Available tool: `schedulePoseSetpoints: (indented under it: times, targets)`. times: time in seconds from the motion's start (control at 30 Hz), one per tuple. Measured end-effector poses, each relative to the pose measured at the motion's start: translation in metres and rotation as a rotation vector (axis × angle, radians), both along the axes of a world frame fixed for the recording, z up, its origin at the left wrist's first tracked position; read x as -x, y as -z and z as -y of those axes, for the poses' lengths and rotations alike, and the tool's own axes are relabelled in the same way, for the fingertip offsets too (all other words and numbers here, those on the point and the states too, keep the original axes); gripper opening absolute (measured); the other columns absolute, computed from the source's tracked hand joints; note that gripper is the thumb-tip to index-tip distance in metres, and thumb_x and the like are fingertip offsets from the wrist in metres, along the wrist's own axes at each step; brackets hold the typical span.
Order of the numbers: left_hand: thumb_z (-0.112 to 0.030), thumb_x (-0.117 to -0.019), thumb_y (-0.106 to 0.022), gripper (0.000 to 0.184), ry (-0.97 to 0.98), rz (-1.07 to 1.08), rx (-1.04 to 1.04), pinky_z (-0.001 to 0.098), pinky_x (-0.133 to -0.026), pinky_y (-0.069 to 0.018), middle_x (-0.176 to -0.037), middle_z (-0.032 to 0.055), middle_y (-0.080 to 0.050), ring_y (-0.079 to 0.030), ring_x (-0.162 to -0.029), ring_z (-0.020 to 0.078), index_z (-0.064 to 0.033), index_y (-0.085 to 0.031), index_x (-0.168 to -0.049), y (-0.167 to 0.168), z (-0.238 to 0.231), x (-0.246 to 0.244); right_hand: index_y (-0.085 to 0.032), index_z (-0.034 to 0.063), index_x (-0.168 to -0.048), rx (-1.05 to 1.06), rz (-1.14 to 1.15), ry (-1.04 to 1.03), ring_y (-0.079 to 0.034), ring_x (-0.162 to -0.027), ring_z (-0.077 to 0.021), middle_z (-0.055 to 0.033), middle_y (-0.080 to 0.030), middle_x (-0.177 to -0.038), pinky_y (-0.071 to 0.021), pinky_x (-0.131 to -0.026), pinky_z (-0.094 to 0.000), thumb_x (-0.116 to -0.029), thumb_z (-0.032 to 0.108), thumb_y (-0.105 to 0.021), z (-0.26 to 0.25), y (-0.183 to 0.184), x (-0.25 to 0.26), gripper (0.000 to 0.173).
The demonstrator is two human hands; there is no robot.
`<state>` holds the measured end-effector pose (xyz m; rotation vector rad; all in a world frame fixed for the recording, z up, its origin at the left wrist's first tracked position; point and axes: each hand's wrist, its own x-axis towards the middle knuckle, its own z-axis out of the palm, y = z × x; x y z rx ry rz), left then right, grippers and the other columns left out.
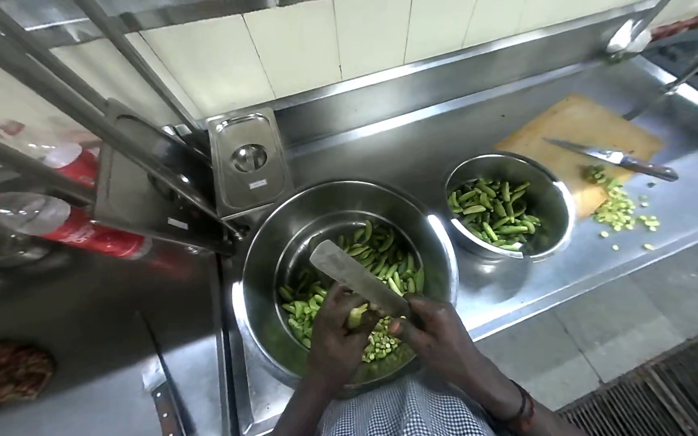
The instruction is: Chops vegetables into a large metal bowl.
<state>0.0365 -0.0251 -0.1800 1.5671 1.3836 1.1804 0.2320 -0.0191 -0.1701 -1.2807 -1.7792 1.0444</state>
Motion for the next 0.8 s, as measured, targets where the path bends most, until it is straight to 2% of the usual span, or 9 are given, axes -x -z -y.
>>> schedulePoseSetpoints:
  times: [0.07,0.13,0.23,0.3,0.37,0.53,0.67,0.73,0.8]
  targets:
    - [-0.008,-0.0873,-0.074,0.019,-0.04,0.321,0.199,0.0268,-0.057,-0.0561,-0.098,0.0042,-0.07,-0.063,-0.067,0.0118,-0.0148,-0.076,-0.105,-0.002,-0.002,0.003,-0.063,0.0178,-0.083,-0.024,-0.022,0.02,-0.047,-0.05,-0.006,0.0064,-0.048,-0.06,-0.0425,-0.045,-0.0271,-0.0992,0.068,-0.045,-0.002,-0.001,-0.003,0.056]
    - [-0.008,-0.0918,-0.07,0.024,-0.035,0.611,0.36,0.0256,-0.047,-0.0493,-0.086,0.0128,-0.068,-0.054,-0.053,0.013,-0.011,-0.074,-0.115,-0.005,-0.004,0.009,-0.06,0.0186,-0.083,-0.028,-0.014,0.06,-0.047,-0.049,-0.0078,0.0053,-0.046,-0.059,-0.0416,-0.045,-0.0285,-0.1038,0.064,-0.038,-0.004,0.0,-0.006,0.055]
    - [-0.016,-0.094,-0.067,0.029,0.037,0.827,0.488,0.0226,-0.045,-0.0453,-0.091,0.0148,-0.066,-0.05,-0.051,0.0093,-0.0093,-0.069,-0.122,-0.005,-0.004,0.016,-0.064,0.018,-0.095,0.004,0.017,0.074,-0.054,-0.056,-0.0081,0.0057,-0.056,-0.067,-0.0489,-0.05,-0.0293,-0.0989,0.053,-0.059,-0.006,0.0,-0.007,0.035]
    - [-0.018,-0.0951,-0.067,0.028,0.078,0.905,0.537,0.0212,-0.046,-0.0447,-0.093,0.0143,-0.067,-0.051,-0.053,0.0081,-0.0097,-0.069,-0.122,-0.004,-0.003,0.017,-0.065,0.0171,-0.102,0.022,0.035,0.042,-0.06,-0.062,-0.0067,0.0066,-0.062,-0.074,-0.0548,-0.056,-0.0293,-0.0883,0.057,-0.072,-0.006,-0.002,-0.006,0.043]
    - [-0.016,-0.0959,-0.065,0.025,0.089,0.958,0.596,0.0211,-0.047,-0.0454,-0.091,0.0137,-0.066,-0.052,-0.054,0.0084,-0.0098,-0.07,-0.12,-0.005,0.0,0.013,-0.065,0.0167,-0.101,-0.019,0.053,0.021,-0.059,-0.063,-0.0055,0.0066,-0.061,-0.074,-0.054,-0.057,-0.0284,-0.0821,0.059,-0.077,-0.004,-0.001,-0.002,0.048]
    - [-0.011,-0.0961,-0.062,0.014,0.098,1.008,0.692,0.0226,-0.047,-0.0478,-0.076,0.0106,-0.062,-0.054,-0.053,0.0097,-0.0087,-0.068,-0.108,-0.009,0.002,0.002,-0.063,0.0169,-0.09,-0.059,0.063,-0.002,-0.055,-0.056,-0.0052,0.0069,-0.057,-0.066,-0.0505,-0.052,-0.0279,-0.0889,0.055,-0.073,-0.003,0.0,0.005,0.039]
    - [-0.008,-0.0939,-0.063,0.007,0.069,1.052,0.691,0.023,-0.047,-0.048,-0.073,0.0099,-0.06,-0.054,-0.052,0.01,-0.0067,-0.066,-0.1,-0.008,0.003,-0.001,-0.062,0.0179,-0.086,-0.076,0.107,-0.017,-0.051,-0.052,-0.0054,0.0075,-0.051,-0.061,-0.0467,-0.048,-0.0284,-0.0931,0.063,-0.063,-0.003,0.001,0.003,0.045]
    - [-0.006,-0.0927,-0.064,0.012,0.017,1.074,0.672,0.0235,-0.048,-0.0491,-0.077,0.0126,-0.063,-0.056,-0.053,0.0109,-0.0054,-0.067,-0.104,-0.007,0.004,-0.004,-0.063,0.0183,-0.082,-0.076,0.126,-0.029,-0.047,-0.049,-0.0054,0.0076,-0.048,-0.058,-0.0435,-0.047,-0.0287,-0.0949,0.064,-0.058,-0.003,0.002,0.002,0.048]
    - [-0.008,-0.0951,-0.06,0.025,-0.032,1.091,0.665,0.0237,-0.051,-0.0509,-0.085,0.0139,-0.066,-0.058,-0.057,0.0112,-0.0065,-0.067,-0.119,0.0,0.002,-0.002,-0.062,0.0178,-0.079,-0.073,0.121,-0.054,-0.046,-0.048,-0.006,0.0071,-0.046,-0.057,-0.0421,-0.046,-0.0293,-0.0959,0.066,-0.055,-0.002,0.003,0.001,0.052]
